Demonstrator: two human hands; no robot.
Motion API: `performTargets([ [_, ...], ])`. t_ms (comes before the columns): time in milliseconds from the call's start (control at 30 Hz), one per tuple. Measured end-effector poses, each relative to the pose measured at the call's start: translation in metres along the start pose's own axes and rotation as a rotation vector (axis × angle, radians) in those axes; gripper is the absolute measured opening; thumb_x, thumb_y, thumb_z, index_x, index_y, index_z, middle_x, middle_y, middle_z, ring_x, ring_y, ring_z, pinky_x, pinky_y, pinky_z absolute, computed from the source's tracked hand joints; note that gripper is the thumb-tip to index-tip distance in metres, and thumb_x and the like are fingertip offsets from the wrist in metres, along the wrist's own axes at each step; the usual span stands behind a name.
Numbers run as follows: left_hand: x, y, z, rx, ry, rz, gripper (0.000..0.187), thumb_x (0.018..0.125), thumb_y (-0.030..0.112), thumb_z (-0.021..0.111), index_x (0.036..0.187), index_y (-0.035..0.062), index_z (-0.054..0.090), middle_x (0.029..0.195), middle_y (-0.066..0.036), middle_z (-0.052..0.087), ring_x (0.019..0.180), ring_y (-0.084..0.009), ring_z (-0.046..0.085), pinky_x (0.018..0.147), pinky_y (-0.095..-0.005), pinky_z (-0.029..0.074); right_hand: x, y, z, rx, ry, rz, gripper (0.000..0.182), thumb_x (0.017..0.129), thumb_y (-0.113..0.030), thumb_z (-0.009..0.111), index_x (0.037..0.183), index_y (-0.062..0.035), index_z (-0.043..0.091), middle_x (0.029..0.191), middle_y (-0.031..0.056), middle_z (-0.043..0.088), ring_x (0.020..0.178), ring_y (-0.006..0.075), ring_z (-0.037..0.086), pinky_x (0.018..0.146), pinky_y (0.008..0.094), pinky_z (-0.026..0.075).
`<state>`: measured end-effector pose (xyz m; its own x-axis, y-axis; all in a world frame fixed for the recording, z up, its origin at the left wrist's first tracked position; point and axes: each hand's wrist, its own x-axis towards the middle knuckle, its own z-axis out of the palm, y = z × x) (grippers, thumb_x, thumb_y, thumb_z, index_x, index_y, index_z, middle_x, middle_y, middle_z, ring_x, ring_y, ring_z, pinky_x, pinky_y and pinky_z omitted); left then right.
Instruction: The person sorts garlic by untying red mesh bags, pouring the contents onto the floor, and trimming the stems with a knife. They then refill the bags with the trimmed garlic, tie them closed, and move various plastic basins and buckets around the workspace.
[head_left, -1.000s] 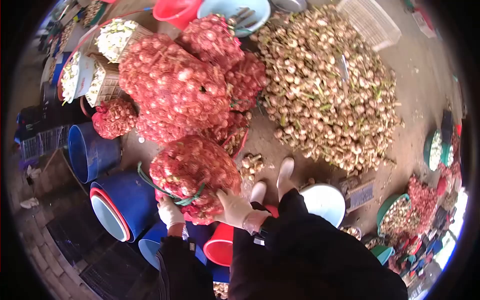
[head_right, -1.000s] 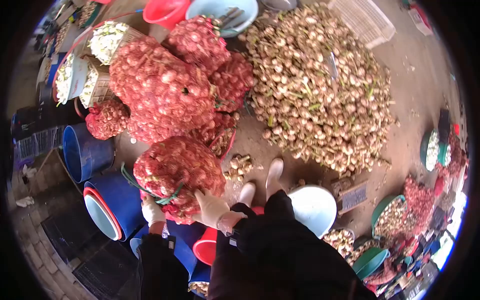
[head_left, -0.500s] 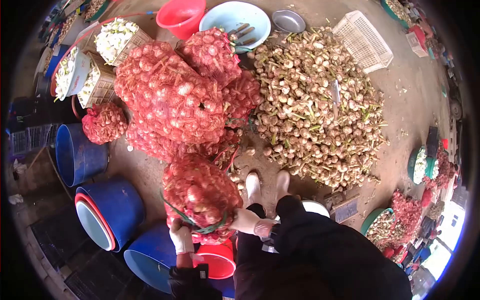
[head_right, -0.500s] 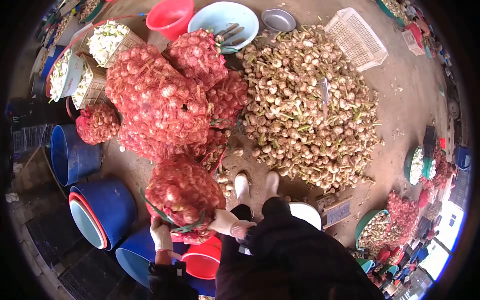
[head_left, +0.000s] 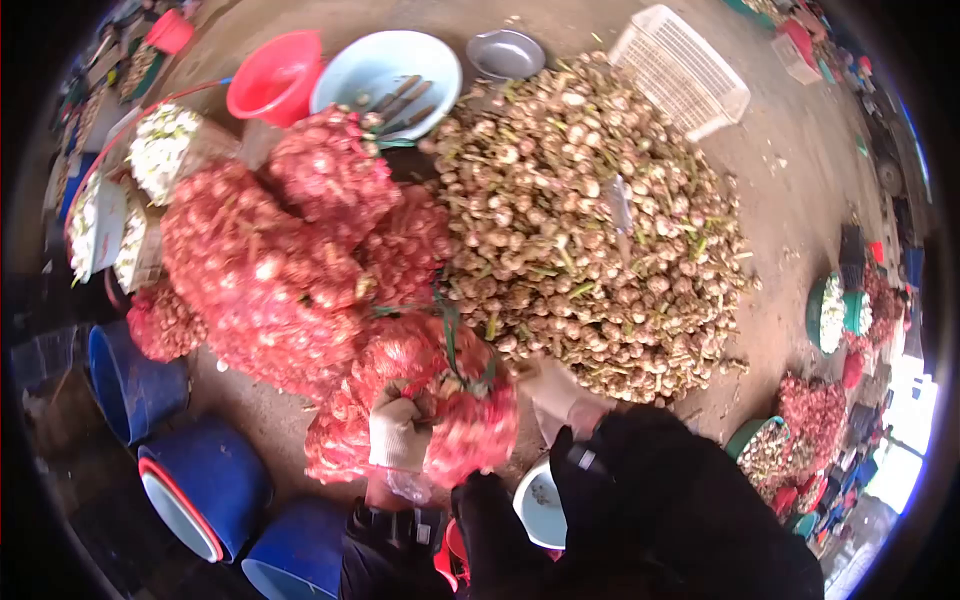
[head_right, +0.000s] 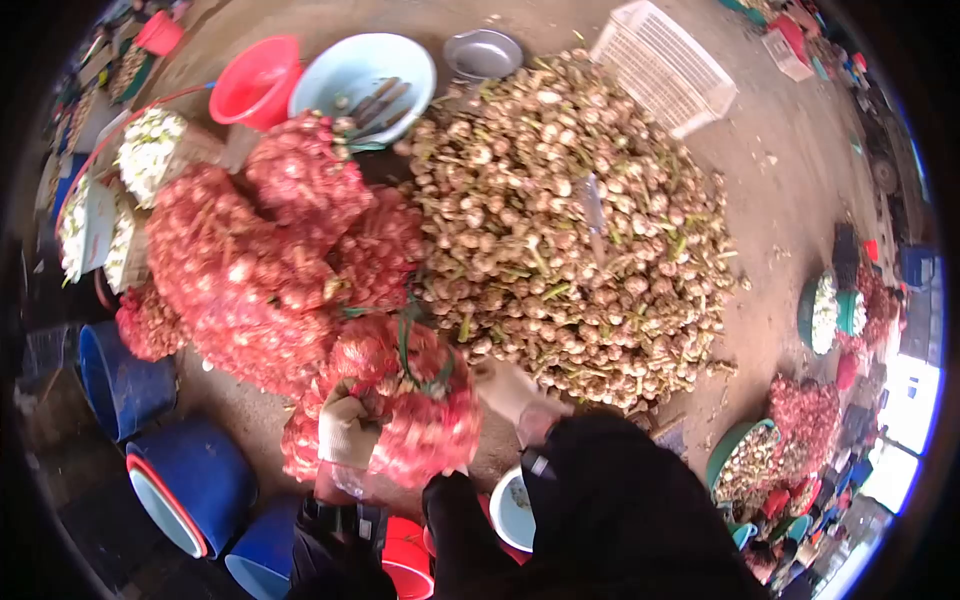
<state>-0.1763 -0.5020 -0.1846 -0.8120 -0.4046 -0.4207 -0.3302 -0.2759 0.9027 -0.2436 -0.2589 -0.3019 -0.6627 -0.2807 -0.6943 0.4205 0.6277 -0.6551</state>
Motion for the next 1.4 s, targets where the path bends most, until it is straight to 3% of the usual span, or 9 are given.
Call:
performTargets([
  [33, 0.015, -0.008, 0.02, -0.548, 0.055, -0.438, 0.027, 0.059, -0.011, 0.042, 0.081, 0.002, 0.051, 0.071, -0.009, 0.052, 0.061, -0.0188, 0.051, 0.051, -0.0316, 0.044, 0.008, -0.03, -0.047, -0.22, -0.048, -0.111, 0.026, 0.08, -0.023, 0.057, 0.094, -0.0036, 0.066, 0.084, 0.0207, 0.066, 0.08, 0.0358, 0.065, 0.073, 0.0418, 0.051],
  [300, 0.156, -0.138, 0.152, -0.381, 0.151, -0.543, 0.026, 0.064, -0.01, 0.037, 0.079, 0.0071, 0.049, 0.061, -0.004, 0.047, 0.05, -0.0162, 0.043, 0.046, -0.0287, 0.035, 0.086, 0.005, -0.26, -0.473, 0.198, 0.183, 0.019, 0.087, -0.02, 0.056, 0.095, -0.0072, 0.068, 0.077, 0.0084, 0.066, 0.065, 0.0213, 0.061, 0.065, 0.0357, 0.053],
  [367, 0.155, -0.135, 0.144, -0.334, 0.105, -0.491, 0.026, 0.065, -0.01, 0.036, 0.08, 0.0062, 0.05, 0.062, -0.004, 0.048, 0.05, -0.0154, 0.042, 0.047, -0.0287, 0.037, 0.108, 0.012, -0.272, -0.532, 0.161, 0.272, 0.021, 0.09, -0.018, 0.053, 0.101, -0.008, 0.067, 0.076, 0.0047, 0.065, 0.057, 0.0152, 0.057, 0.06, 0.0332, 0.053],
  [467, 0.133, -0.153, 0.104, -0.227, 0.108, -0.474, 0.027, 0.066, -0.01, 0.038, 0.086, 0.0051, 0.051, 0.067, -0.005, 0.049, 0.057, -0.0163, 0.046, 0.052, -0.0296, 0.039, 0.159, 0.07, -0.27, -0.581, 0.344, 0.131, 0.033, 0.076, -0.032, 0.063, 0.094, -0.0048, 0.066, 0.083, 0.02, 0.065, 0.076, 0.0379, 0.064, 0.07, 0.0472, 0.051],
  [767, 0.147, -0.17, 0.127, 0.459, 0.095, -0.42, 0.015, 0.083, 0.01, 0.063, 0.093, 0.0015, 0.056, 0.072, 0.001, 0.052, 0.065, -0.0062, 0.045, 0.058, -0.0225, 0.039, 0.252, 0.107, -0.257, -0.496, 0.522, 0.242, 0.034, 0.076, -0.031, 0.065, 0.097, -0.0043, 0.063, 0.091, 0.0189, 0.066, 0.086, 0.0352, 0.065, 0.077, 0.0437, 0.051],
  [967, 0.14, -0.145, 0.156, 0.185, 0.214, -0.513, 0.013, 0.084, 0.013, 0.064, 0.09, 0.0034, 0.057, 0.068, 0.003, 0.05, 0.055, -0.0047, 0.042, 0.049, -0.0217, 0.036, 0.244, 0.115, -0.269, -0.491, 0.467, 0.161, 0.03, 0.079, -0.026, 0.06, 0.098, -0.004, 0.064, 0.091, 0.0207, 0.066, 0.086, 0.0394, 0.063, 0.075, 0.0441, 0.049],
  [1100, 0.122, -0.163, 0.156, 0.011, 0.314, -0.539, 0.014, 0.085, 0.015, 0.061, 0.093, 0.0049, 0.057, 0.067, 0.003, 0.048, 0.051, -0.0064, 0.043, 0.043, -0.0226, 0.036, 0.224, 0.095, -0.26, -0.09, 0.569, 0.14, 0.026, 0.077, -0.02, 0.062, 0.096, -0.001, 0.059, 0.077, 0.015, 0.065, 0.068, 0.0266, 0.062, 0.063, 0.0389, 0.049],
  [1167, 0.123, -0.169, 0.153, 0.018, 0.284, -0.424, 0.011, 0.085, 0.014, 0.061, 0.091, 0.0057, 0.058, 0.066, 0.003, 0.047, 0.051, -0.0061, 0.041, 0.044, -0.0227, 0.035, 0.175, 0.033, -0.237, 0.246, 0.419, 0.223, 0.013, 0.085, -0.011, 0.058, 0.095, -0.0045, 0.055, 0.063, 0.0004, 0.051, 0.054, 0.0094, 0.049, 0.046, 0.0268, 0.036],
  [1400, 0.118, -0.158, 0.17, 0.106, 0.361, -0.46, 0.019, 0.083, 0.017, 0.061, 0.093, 0.0002, 0.062, 0.07, -0.004, 0.056, 0.066, -0.012, 0.051, 0.058, -0.0298, 0.043, 0.112, 0.013, -0.152, -0.104, -0.355, -0.039, 0.019, 0.088, -0.019, 0.06, 0.09, -0.0005, 0.057, 0.065, 0.0023, 0.054, 0.055, 0.0119, 0.05, 0.052, 0.028, 0.041],
])
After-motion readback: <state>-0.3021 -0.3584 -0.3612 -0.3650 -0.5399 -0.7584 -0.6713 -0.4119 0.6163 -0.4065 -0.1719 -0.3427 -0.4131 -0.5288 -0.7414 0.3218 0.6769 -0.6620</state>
